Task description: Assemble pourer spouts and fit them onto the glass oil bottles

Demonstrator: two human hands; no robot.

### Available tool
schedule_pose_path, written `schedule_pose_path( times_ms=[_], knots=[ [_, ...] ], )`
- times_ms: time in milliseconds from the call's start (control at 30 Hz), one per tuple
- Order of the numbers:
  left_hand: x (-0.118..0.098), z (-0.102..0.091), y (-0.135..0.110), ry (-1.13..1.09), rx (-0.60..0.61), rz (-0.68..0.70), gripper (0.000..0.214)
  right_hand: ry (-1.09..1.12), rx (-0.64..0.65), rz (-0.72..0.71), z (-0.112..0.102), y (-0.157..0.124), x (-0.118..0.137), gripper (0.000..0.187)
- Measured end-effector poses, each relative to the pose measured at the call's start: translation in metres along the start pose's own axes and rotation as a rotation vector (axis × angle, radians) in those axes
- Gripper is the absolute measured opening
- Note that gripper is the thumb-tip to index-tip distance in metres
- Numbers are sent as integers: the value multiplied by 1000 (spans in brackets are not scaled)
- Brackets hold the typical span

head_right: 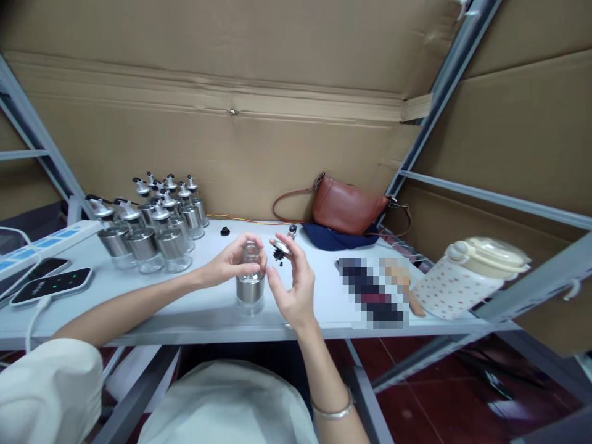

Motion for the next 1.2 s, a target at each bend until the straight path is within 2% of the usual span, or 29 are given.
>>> schedule_pose_path(
  times_ms=[133,267,533,767,867,1000,1200],
  knots=[
    [-2,-3,2,-44,57,-111,36,-140,205,-128,2,20,18,55],
    [1,-7,3,-76,86,-124,41,-234,296,-198,7,27,24,58],
    [3,-6,3,-48,91,-115,40,-323,342,-257,10,30,26,52],
    [4,-8,3,-66,135,-119,28,-347,364,-241,10,29,21,47],
    [7,-10,2,-165,70,-110,30,-333,378,-232,9,29,19,43],
    [12,-10,-2,-198,-25,-176,40,-326,383,-220,8,30,19,39],
    [14,-9,-1,-247,-52,-178,52,-320,389,-190,7,30,19,37]
  ],
)
Point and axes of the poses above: each hand's wrist, its own y-axis towards the middle knuckle, its own z-axis out of the palm, x = y × z, the point moved 2 cm from there along y, towards the middle knuckle, and after that the axes turned 6 degrees about z, right-handed, at the moved point
